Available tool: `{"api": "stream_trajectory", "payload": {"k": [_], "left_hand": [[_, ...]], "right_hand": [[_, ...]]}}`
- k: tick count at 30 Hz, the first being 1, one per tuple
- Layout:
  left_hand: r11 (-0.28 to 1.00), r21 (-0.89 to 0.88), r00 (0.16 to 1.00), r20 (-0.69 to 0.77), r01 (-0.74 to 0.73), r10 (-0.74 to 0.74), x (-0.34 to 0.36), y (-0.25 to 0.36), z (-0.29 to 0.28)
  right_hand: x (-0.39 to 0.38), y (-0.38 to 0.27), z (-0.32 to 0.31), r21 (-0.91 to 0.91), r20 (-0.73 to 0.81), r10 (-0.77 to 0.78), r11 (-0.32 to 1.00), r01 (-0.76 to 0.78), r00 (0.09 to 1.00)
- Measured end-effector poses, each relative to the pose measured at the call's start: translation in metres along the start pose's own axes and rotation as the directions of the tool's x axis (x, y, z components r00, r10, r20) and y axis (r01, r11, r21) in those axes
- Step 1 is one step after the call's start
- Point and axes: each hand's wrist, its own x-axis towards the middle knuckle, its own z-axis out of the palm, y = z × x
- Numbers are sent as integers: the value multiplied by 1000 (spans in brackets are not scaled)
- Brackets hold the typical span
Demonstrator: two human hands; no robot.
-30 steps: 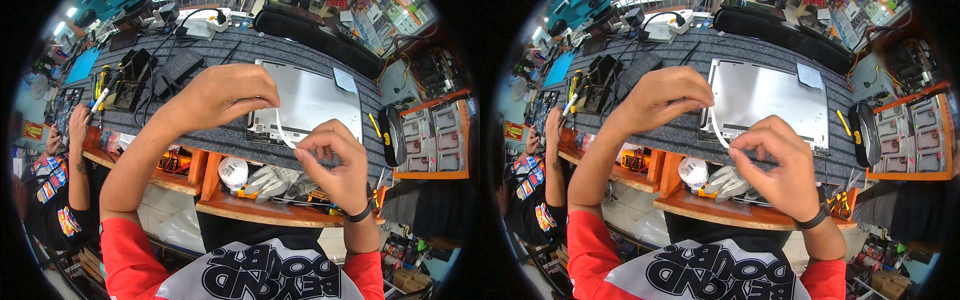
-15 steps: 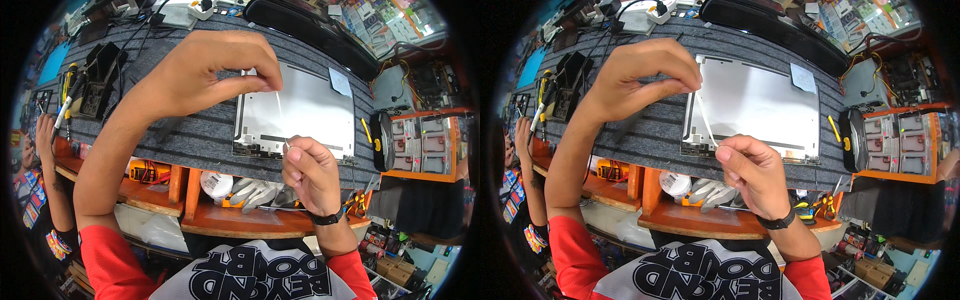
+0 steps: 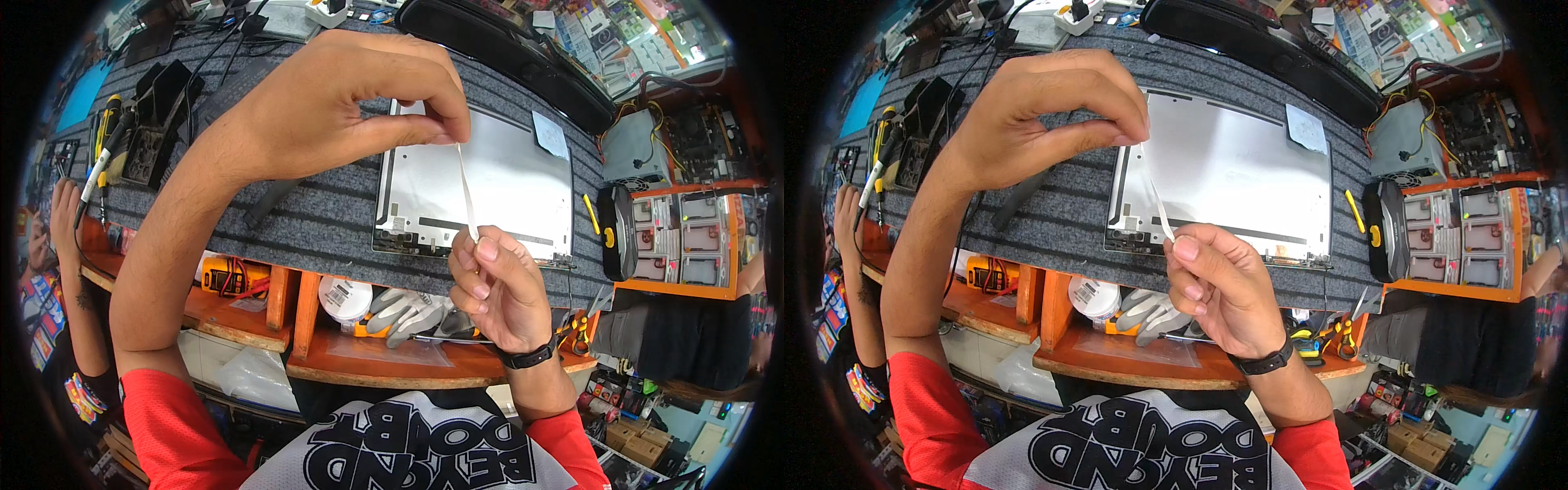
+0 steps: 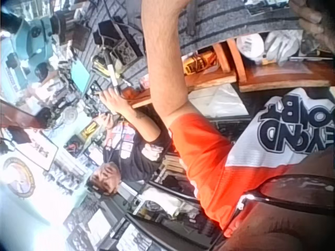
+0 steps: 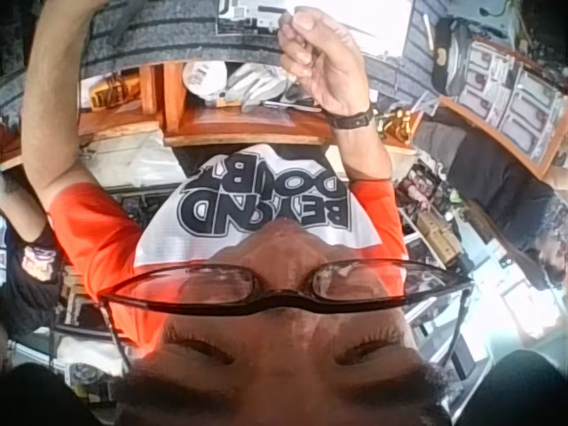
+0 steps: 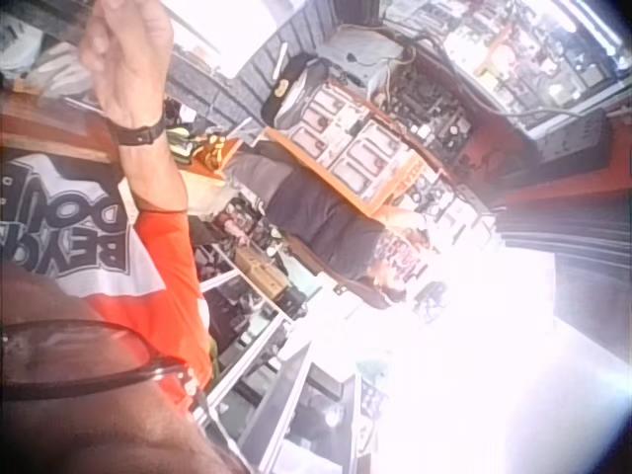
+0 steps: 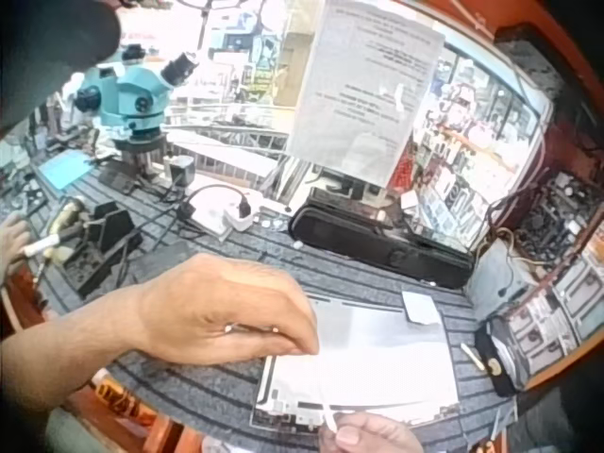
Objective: The person applies adhesive strips to the internal frame of a laptop screen and trims them using shears.
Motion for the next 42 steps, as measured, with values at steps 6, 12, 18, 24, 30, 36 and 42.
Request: {"api": "stream_trajectory", "payload": {"k": [6, 12, 18, 24, 30, 36, 42], "left_hand": [[1000, 3, 1000, -7, -11, 11, 0, -1, 2], [1000, -1, 1000, -12, -11, 11, -1, -2, 2], [1000, -15, 1000, 12, 15, -14, -5, -5, 4], [997, -53, 996, 76, 49, -45, -13, -21, 15], [998, 57, 988, 153, -21, 12, -17, -38, 27], [937, 315, 979, 179, -154, 101, -21, -42, 32], [911, 393, 977, 209, -129, 48, -27, -41, 34]], "right_hand": [[0, 1, 0, 115, 13, -25, 993, 23, 1000], [-1, 1, -1, -8, 10, -21, 1000, 22, 1000], [1, 3, -4, -196, -22, -188, 964, 180, 982], [14, -5, -3, -803, 595, -531, -363, 473, 603], [26, -6, -1, -700, 665, -306, -575, 424, 682], [44, -5, -3, -637, 662, -156, -632, 441, 733], [44, 4, 6, -716, 581, -170, -572, 401, 796]]}}
